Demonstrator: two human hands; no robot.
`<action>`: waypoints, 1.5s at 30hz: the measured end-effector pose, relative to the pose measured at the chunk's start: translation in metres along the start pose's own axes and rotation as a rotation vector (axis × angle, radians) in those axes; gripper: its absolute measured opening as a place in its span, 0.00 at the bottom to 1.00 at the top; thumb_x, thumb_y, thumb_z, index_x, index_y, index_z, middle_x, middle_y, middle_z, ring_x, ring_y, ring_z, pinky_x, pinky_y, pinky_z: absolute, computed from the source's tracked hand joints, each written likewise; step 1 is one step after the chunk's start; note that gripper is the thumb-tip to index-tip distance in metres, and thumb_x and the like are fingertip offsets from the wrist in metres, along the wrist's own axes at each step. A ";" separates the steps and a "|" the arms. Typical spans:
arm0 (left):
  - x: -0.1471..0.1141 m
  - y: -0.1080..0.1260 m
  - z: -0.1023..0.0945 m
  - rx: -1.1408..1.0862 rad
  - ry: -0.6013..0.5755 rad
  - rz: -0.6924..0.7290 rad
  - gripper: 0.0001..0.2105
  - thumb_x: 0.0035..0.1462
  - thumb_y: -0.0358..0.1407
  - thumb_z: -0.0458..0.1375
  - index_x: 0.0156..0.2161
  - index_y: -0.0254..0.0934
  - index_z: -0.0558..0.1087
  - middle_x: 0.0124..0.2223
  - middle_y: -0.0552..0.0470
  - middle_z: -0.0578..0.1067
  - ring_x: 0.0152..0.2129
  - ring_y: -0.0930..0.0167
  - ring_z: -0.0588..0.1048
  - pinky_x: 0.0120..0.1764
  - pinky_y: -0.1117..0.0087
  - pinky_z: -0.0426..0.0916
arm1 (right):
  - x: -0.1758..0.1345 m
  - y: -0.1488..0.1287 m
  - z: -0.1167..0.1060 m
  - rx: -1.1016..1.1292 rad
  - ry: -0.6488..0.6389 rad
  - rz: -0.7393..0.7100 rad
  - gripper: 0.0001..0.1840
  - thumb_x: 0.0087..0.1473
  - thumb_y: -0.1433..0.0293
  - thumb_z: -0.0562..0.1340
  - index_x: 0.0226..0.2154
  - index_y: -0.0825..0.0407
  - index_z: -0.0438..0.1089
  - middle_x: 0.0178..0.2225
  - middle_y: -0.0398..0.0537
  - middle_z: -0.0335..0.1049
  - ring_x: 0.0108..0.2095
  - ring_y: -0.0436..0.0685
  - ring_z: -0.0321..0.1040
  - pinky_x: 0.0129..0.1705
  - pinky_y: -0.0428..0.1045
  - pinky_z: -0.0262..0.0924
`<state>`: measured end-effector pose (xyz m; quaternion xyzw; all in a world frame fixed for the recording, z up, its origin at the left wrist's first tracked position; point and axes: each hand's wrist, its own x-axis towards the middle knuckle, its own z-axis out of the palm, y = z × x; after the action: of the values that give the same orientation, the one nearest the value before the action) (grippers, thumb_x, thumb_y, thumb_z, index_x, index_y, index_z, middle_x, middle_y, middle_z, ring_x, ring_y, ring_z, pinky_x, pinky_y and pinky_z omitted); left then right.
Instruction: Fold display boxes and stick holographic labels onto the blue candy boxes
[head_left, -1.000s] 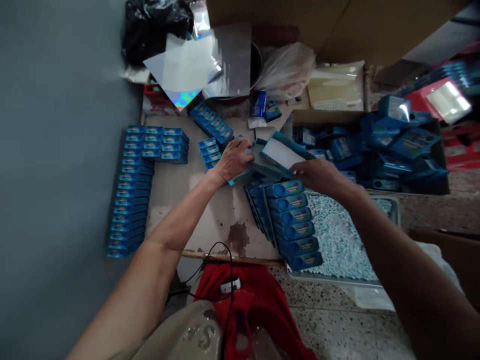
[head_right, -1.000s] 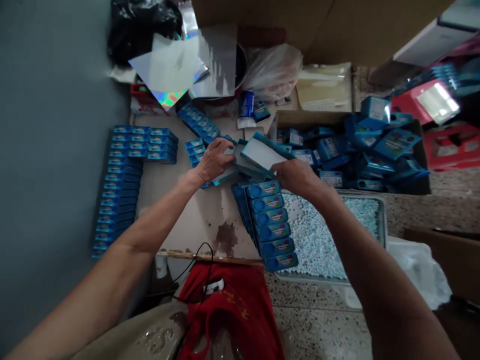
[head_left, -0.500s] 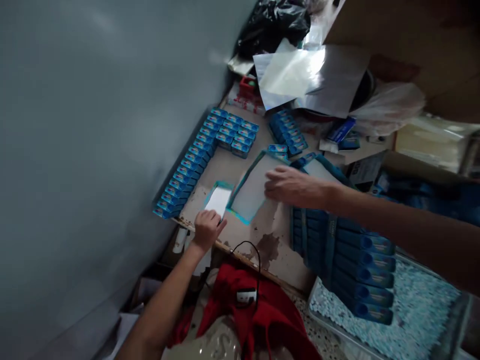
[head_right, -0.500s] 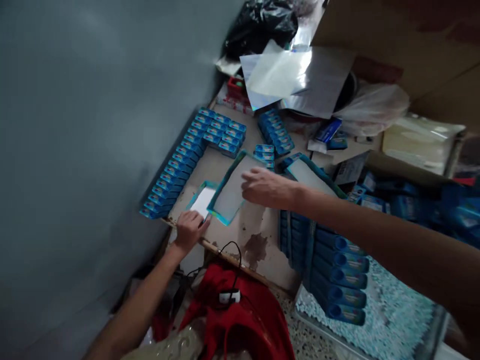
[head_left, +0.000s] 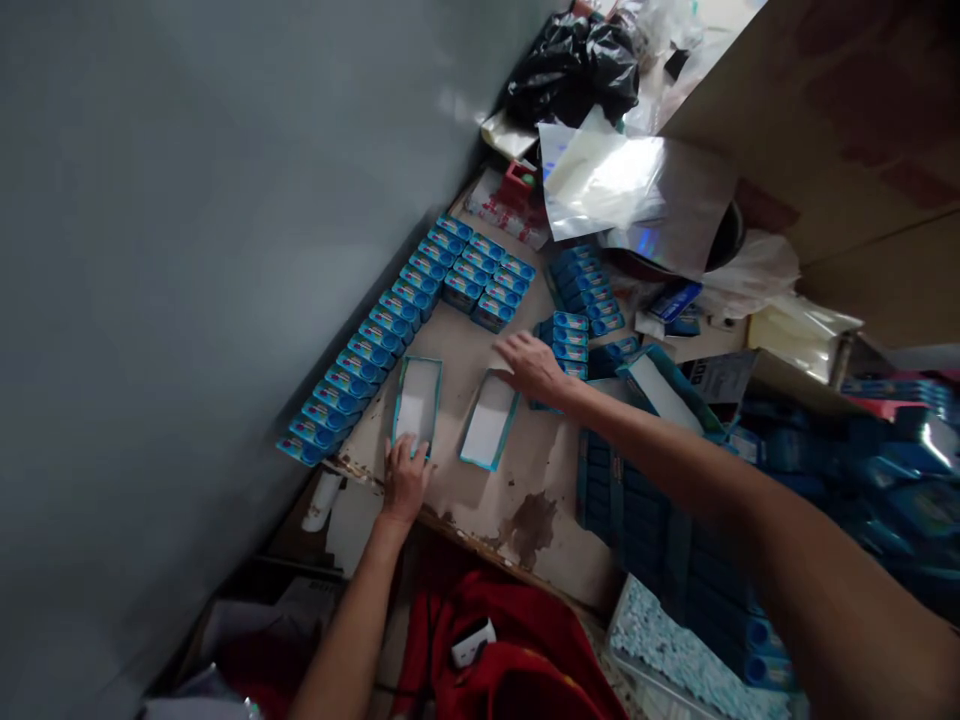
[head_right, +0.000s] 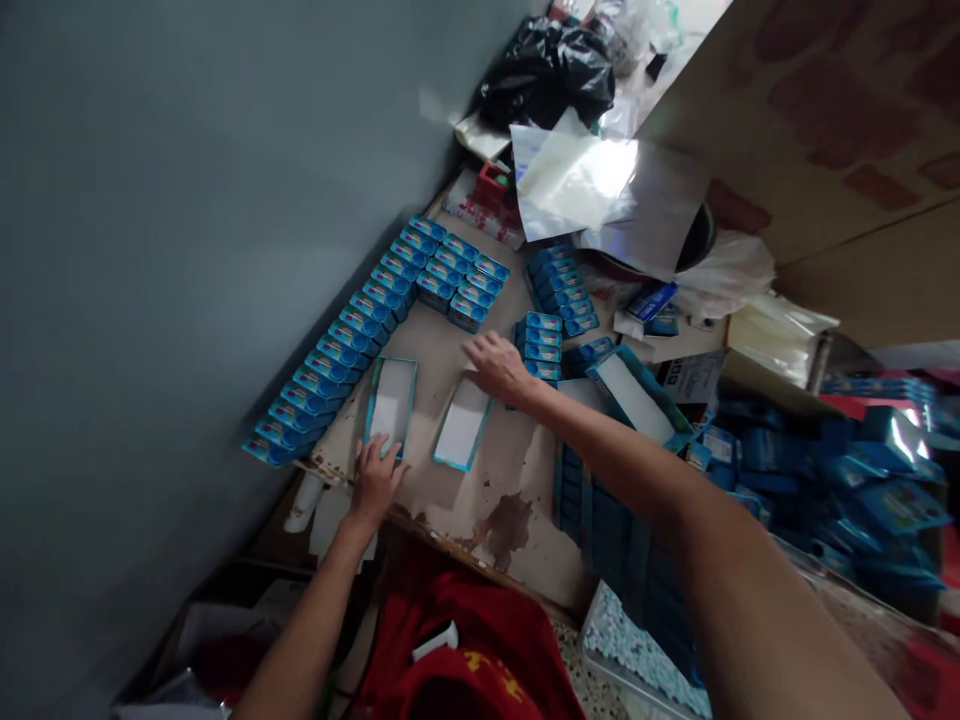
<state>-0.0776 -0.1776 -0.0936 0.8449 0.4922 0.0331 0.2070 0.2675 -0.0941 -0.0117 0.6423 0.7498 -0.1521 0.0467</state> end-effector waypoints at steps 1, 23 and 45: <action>-0.006 0.000 -0.003 -0.029 0.012 0.001 0.16 0.65 0.34 0.61 0.56 0.36 0.76 0.62 0.34 0.72 0.63 0.52 0.69 0.66 0.47 0.62 | 0.012 0.007 -0.001 0.018 0.101 0.108 0.40 0.65 0.48 0.62 0.67 0.59 0.63 0.63 0.70 0.66 0.64 0.73 0.59 0.62 0.61 0.56; 0.042 0.048 0.056 -0.060 -0.289 0.525 0.21 0.65 0.26 0.59 0.59 0.48 0.77 0.70 0.43 0.68 0.67 0.60 0.68 0.71 0.47 0.59 | 0.116 0.042 0.022 0.041 0.228 0.374 0.61 0.50 0.58 0.68 0.77 0.55 0.38 0.66 0.70 0.51 0.63 0.80 0.53 0.64 0.75 0.48; 0.038 0.063 0.059 -0.200 -0.395 0.316 0.24 0.65 0.25 0.53 0.60 0.50 0.77 0.74 0.45 0.62 0.70 0.53 0.63 0.69 0.26 0.40 | -0.059 -0.036 0.039 0.309 0.183 0.271 0.56 0.41 0.67 0.70 0.72 0.52 0.54 0.64 0.62 0.57 0.64 0.73 0.56 0.68 0.65 0.56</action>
<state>0.0094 -0.1910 -0.1286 0.8766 0.2988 -0.0520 0.3737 0.2373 -0.1656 -0.0270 0.7480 0.6254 -0.1983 -0.1004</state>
